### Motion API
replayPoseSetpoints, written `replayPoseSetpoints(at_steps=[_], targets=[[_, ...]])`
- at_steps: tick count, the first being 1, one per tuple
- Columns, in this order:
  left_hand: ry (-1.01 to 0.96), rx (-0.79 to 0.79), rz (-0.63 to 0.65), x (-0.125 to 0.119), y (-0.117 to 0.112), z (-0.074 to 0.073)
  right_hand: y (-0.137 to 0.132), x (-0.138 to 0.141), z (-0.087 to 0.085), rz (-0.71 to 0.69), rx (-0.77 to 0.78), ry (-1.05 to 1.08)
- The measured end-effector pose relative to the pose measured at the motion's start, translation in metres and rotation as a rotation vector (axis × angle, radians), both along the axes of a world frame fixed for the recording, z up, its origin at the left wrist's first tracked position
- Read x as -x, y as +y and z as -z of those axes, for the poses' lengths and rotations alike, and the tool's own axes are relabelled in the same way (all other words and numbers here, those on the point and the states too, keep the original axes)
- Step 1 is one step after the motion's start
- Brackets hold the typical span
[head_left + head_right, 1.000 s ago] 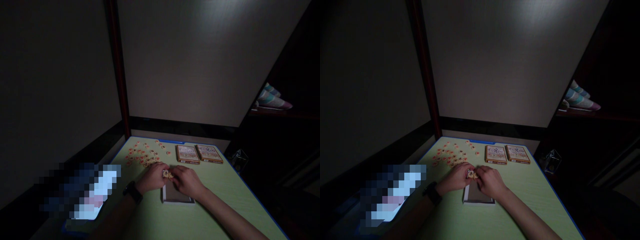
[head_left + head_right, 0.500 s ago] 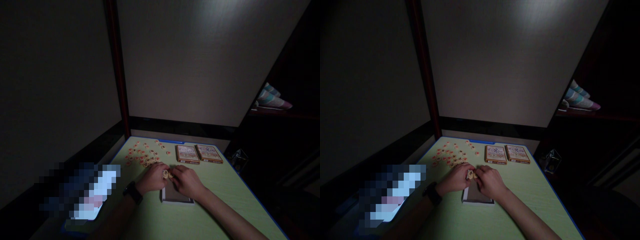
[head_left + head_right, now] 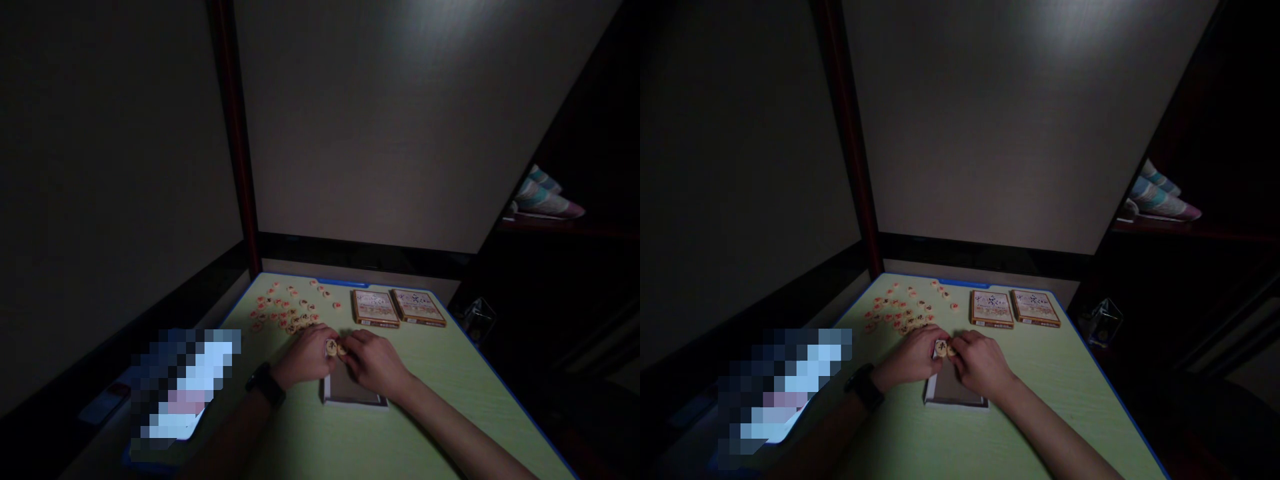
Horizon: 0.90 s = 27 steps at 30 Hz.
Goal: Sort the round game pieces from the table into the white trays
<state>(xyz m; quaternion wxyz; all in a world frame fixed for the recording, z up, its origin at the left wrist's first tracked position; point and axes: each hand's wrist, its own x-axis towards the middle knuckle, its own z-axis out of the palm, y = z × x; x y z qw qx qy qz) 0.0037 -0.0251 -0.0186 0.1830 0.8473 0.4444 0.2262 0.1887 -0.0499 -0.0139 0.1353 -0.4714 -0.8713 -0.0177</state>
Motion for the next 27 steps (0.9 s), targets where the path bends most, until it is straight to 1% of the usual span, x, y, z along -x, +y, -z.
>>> replayPoseSetpoints(at_steps=[6, 14, 22, 27], targets=[[0.006, -0.002, 0.000, -0.0007, -0.0003, -0.0016, -0.0005, 0.0011, -0.0015, 0.005, 0.026, -0.006], [0.001, -0.007, 0.001, -0.0004, 0.0000, 0.0001, -0.0007, 0.0012, -0.0020, 0.000, 0.012, 0.001], [0.016, 0.017, -0.015, -0.0003, -0.0026, -0.0050, 0.0000, -0.0006, 0.0013, -0.014, 0.018, 0.026], [-0.002, 0.019, -0.017, 0.0002, -0.0036, -0.0084, -0.0021, -0.0009, -0.0045, -0.006, 0.044, 0.038]])
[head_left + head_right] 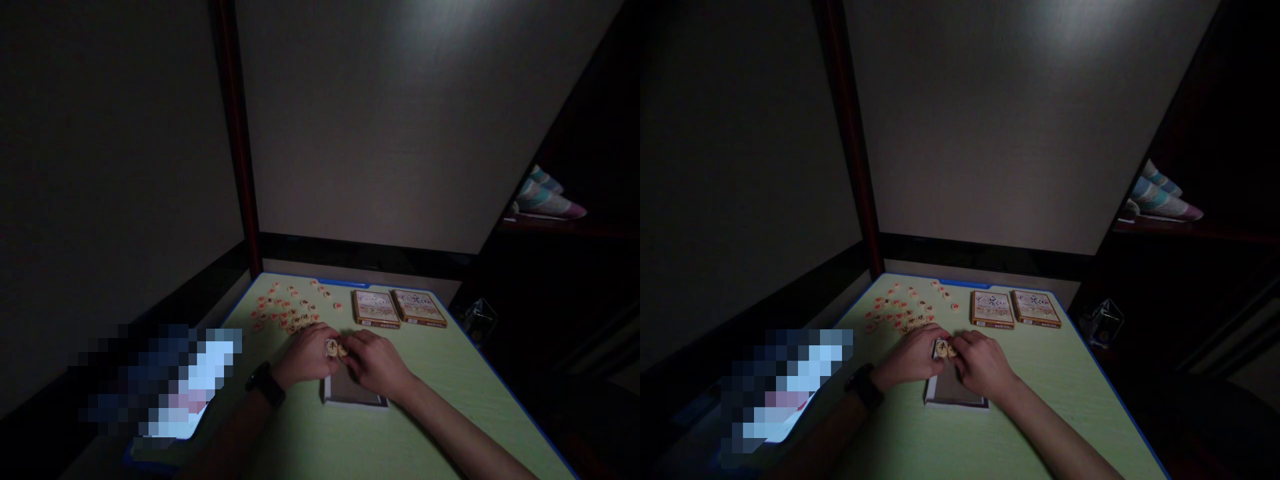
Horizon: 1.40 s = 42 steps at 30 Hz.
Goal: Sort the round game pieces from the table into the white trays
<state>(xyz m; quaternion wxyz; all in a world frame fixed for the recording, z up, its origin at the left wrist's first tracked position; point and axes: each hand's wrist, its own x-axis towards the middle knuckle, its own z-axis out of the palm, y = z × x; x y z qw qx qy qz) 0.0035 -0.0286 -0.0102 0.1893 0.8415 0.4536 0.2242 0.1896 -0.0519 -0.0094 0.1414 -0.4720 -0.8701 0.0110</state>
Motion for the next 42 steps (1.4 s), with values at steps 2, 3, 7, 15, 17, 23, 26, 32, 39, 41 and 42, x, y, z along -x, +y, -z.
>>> replayPoseSetpoints(at_steps=[2, 3, 7, 15, 17, 23, 26, 32, 39, 41, 42], targets=[[0.003, 0.010, -0.009, 0.001, -0.001, -0.003, -0.002, -0.002, -0.004, -0.002, 0.003, 0.018], [0.000, 0.017, -0.010, 0.001, -0.001, -0.005, -0.003, -0.003, -0.005, -0.002, 0.000, 0.033], [-0.052, -0.004, -0.030, 0.004, 0.000, -0.006, -0.003, -0.011, -0.007, 0.036, -0.062, 0.145], [-0.044, -0.195, -0.375, 0.014, 0.020, 0.003, 0.007, -0.022, 0.006, 0.178, -0.149, 0.437], [0.037, -0.228, -0.482, 0.023, 0.025, 0.000, 0.008, -0.023, 0.008, 0.193, -0.147, 0.475], [0.373, -0.277, -0.724, 0.058, 0.029, -0.010, 0.009, -0.023, 0.010, 0.209, -0.152, 0.508], [0.467, -0.255, -0.736, 0.068, 0.030, -0.008, 0.009, -0.023, 0.012, 0.181, -0.195, 0.490], [0.509, -0.260, -0.713, 0.073, 0.033, -0.001, 0.010, -0.024, 0.016, 0.175, -0.204, 0.430], [0.459, -0.330, -0.696, 0.077, 0.041, 0.006, 0.008, -0.024, 0.014, 0.176, -0.185, 0.414], [0.430, -0.319, -0.680, 0.077, 0.043, 0.010, 0.007, -0.023, 0.013, 0.171, -0.182, 0.413], [0.420, -0.302, -0.672, 0.077, 0.043, 0.012, 0.007, -0.023, 0.013, 0.169, -0.180, 0.412]])
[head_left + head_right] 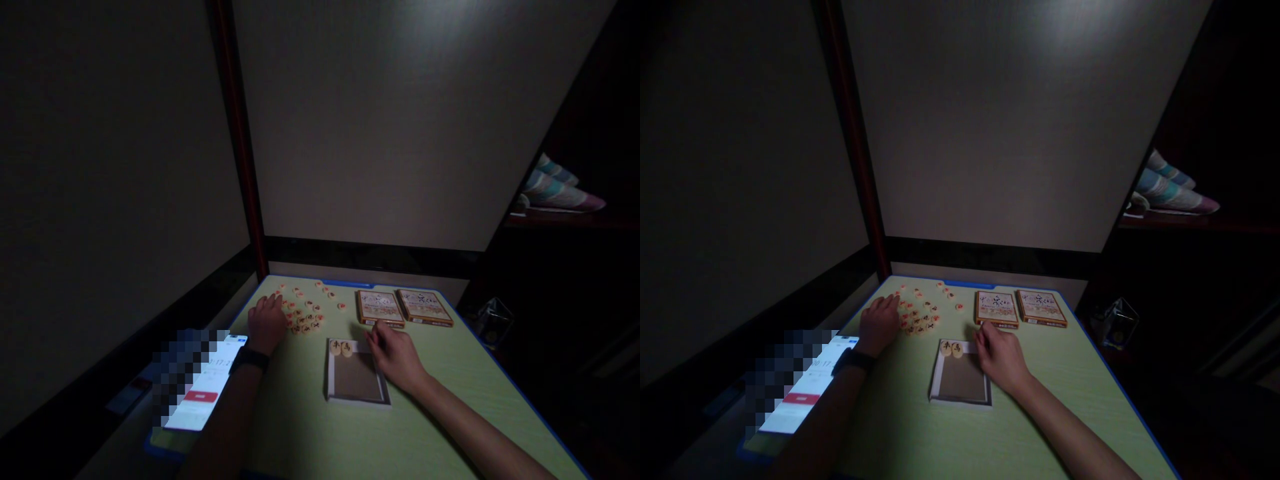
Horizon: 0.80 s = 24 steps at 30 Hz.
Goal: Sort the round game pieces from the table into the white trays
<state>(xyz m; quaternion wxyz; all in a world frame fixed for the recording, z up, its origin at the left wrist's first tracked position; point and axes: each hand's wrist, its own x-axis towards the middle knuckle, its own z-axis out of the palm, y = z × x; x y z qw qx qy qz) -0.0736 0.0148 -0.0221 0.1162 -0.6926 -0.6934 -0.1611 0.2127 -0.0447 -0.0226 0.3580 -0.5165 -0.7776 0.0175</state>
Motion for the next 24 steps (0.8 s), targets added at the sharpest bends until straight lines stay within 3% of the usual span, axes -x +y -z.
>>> replayPoseSetpoints(at_steps=[19, 24], targets=[[-0.084, 0.125, 0.108, 0.000, 0.010, 0.000, 0.004, -0.002, 0.007, -0.042, -0.060, -0.008], [-0.105, 0.047, 0.085, 0.001, 0.012, 0.000, 0.004, -0.003, 0.008, -0.063, -0.060, 0.018]])
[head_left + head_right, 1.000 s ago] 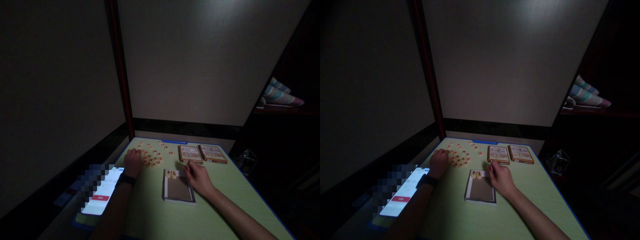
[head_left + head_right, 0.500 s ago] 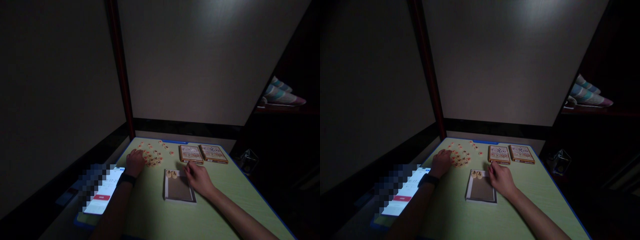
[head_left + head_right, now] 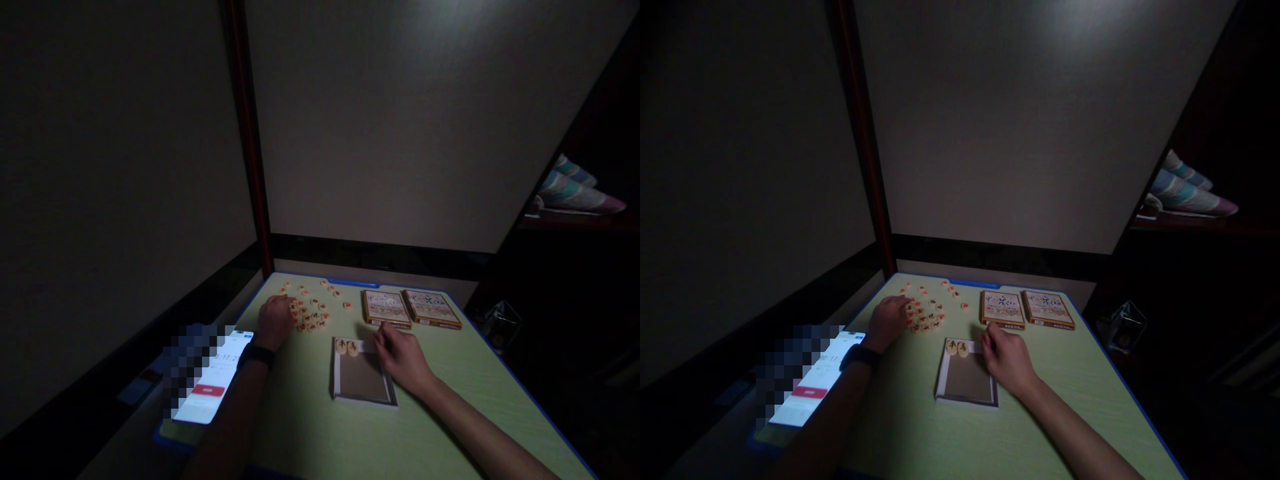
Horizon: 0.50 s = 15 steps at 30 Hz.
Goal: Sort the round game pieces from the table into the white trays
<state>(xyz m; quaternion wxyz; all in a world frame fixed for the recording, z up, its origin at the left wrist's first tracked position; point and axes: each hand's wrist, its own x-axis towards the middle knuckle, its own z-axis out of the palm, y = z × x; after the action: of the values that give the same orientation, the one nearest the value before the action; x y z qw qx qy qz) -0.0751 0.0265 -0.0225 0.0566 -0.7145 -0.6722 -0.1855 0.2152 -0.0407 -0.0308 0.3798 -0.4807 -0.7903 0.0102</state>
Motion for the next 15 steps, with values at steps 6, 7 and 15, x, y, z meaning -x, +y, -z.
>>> replayPoseSetpoints(at_steps=[6, 7, 15], targets=[[0.022, 0.040, -0.034, -0.0029, -0.0053, -0.0055, 0.0001, 0.0006, -0.0001, 0.010, 0.018, 0.025], [0.026, 0.042, -0.027, -0.0037, -0.0053, -0.0056, 0.0001, 0.0007, -0.0004, 0.012, 0.022, 0.026], [-0.081, 0.026, -0.046, -0.0034, 0.0000, -0.0030, 0.0004, -0.0010, 0.0005, 0.006, 0.005, 0.012]])
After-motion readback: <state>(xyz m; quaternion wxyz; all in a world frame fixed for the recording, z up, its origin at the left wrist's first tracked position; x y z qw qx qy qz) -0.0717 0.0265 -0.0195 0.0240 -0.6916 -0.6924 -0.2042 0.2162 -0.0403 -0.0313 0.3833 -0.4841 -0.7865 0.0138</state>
